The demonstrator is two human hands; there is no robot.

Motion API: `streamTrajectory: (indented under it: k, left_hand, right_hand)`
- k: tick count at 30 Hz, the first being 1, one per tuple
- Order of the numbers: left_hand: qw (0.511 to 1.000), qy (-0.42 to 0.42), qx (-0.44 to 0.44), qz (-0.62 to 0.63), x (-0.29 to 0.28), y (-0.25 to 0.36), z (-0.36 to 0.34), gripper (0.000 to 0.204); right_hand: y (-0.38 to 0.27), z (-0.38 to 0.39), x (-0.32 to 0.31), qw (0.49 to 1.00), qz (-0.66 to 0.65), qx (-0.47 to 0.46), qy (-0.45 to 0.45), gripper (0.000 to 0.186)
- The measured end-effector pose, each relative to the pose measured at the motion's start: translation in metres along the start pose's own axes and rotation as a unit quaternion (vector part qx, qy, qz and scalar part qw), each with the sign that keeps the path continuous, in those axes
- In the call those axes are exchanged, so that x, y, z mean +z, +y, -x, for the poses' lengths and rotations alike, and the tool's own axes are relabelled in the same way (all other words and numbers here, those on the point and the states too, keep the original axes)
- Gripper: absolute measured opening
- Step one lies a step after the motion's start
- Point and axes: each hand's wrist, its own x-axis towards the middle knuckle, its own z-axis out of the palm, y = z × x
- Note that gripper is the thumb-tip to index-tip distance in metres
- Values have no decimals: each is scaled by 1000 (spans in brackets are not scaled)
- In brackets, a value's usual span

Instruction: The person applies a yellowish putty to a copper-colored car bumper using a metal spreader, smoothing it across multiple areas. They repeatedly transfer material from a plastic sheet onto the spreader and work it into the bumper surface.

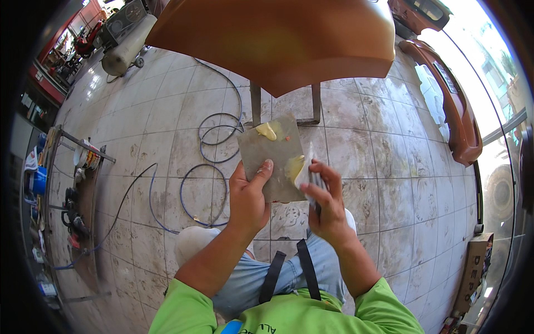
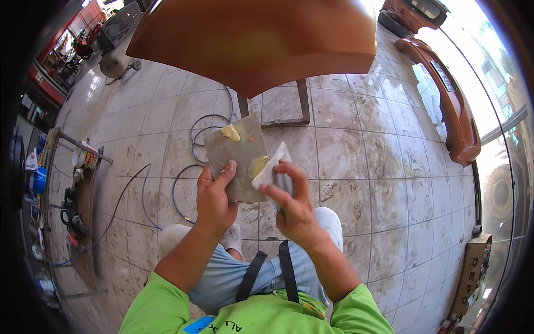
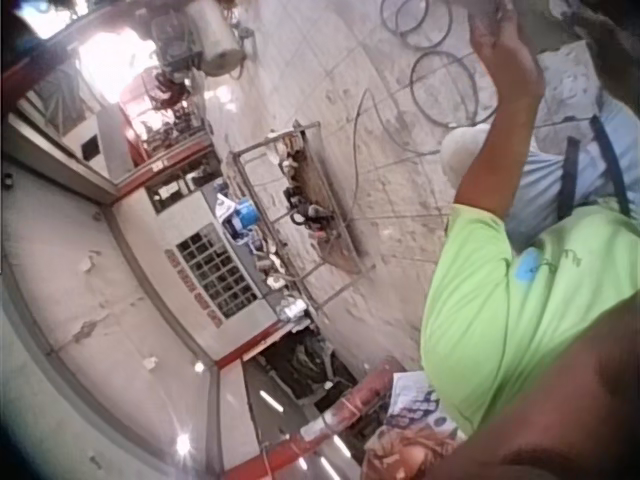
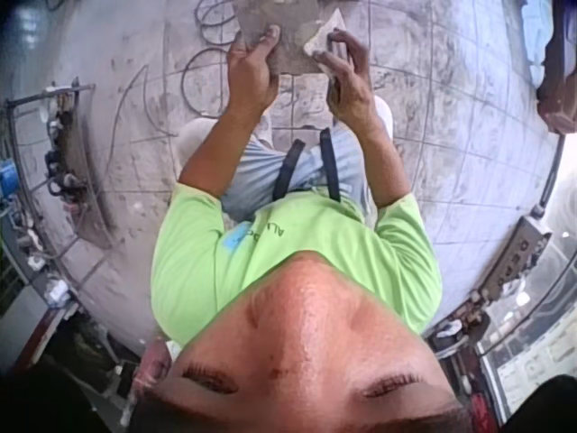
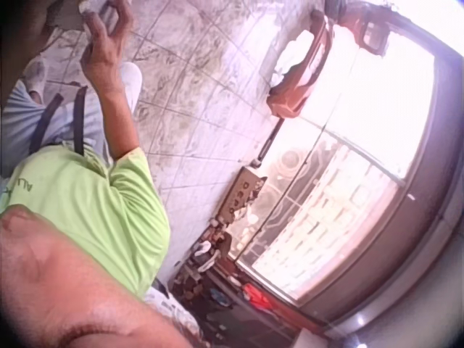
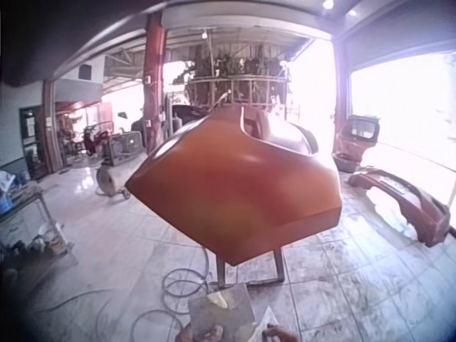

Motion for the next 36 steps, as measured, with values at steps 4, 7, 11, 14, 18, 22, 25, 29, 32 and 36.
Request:
streamTrajectory:
  k: [4,7,11,14,18,22,25,29,32,36]
  left_hand:
    - [987,-26,62,-145,-15,-4,-6,25]
    - [846,-104,222,-474,-10,-5,4,22]
    - [869,-73,254,-418,-16,-7,-1,22]
    - [878,-50,307,-364,-3,3,1,21]
    - [972,-25,142,-184,-10,-14,-9,24]
    - [998,-31,-43,-32,5,-3,6,26]
    - [988,-40,41,-143,2,-5,5,22]
    - [911,-86,213,-343,2,-15,15,18]
    - [920,-90,239,-298,9,-2,13,18]
    - [910,-155,275,-268,24,11,-1,20]
  right_hand:
    - [35,-9,-43,930,353,-32,-93,68]
    - [7,-14,-50,962,259,-20,-86,68]
    - [-11,3,-30,957,229,-4,-176,70]
    - [-11,17,-39,951,233,0,-206,74]
    - [-40,10,-29,992,61,-81,-77,74]
    - [15,5,-40,984,161,-10,-70,71]
    - [8,0,-79,908,396,-34,-131,70]
    - [-33,2,-74,926,341,-56,-151,71]
    - [-24,17,-69,936,291,8,-197,70]
    - [40,55,-109,850,-349,394,18,77]
